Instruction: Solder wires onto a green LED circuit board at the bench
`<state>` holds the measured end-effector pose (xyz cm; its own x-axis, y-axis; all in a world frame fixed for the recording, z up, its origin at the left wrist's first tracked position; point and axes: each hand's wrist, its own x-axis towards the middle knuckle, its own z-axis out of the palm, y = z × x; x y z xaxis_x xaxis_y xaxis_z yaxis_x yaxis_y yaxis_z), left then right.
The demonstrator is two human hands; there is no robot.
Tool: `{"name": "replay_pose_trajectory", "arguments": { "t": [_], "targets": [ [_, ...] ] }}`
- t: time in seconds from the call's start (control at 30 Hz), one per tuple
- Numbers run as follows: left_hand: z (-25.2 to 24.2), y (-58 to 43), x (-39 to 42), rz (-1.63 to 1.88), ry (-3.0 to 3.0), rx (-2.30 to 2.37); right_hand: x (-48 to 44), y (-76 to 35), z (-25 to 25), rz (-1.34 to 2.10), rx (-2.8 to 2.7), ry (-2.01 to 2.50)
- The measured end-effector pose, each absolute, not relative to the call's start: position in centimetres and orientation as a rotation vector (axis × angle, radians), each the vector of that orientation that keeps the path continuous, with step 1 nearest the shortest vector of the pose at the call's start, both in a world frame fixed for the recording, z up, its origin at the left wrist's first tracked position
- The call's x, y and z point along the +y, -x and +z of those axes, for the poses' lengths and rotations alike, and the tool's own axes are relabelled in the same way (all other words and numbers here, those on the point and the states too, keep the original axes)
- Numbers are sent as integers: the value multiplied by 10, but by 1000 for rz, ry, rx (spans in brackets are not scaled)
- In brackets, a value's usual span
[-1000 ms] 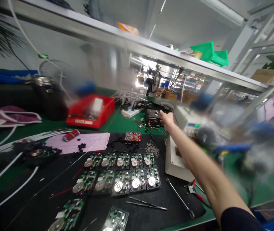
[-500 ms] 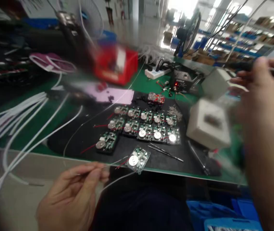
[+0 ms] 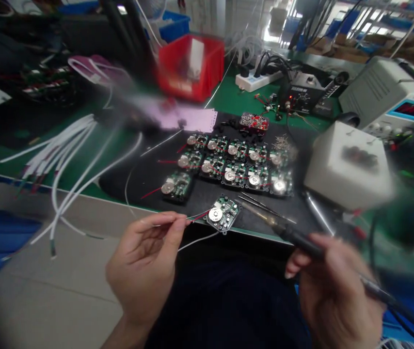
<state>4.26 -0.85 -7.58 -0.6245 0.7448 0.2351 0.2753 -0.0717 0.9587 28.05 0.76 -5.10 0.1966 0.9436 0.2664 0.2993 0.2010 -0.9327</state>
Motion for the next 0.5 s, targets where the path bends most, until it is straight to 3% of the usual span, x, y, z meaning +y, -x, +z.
{"name": "replay_pose_trajectory", "arguments": {
  "t": [0.23,0.5],
  "targets": [
    [-79,-40,-9,1689,-1152,1891,8,-269,-62,703,-1382,1502],
    [-80,-44,-6,1769,-1135,1876,14,-264,-61,779,-1349,1268]
  ]
}}
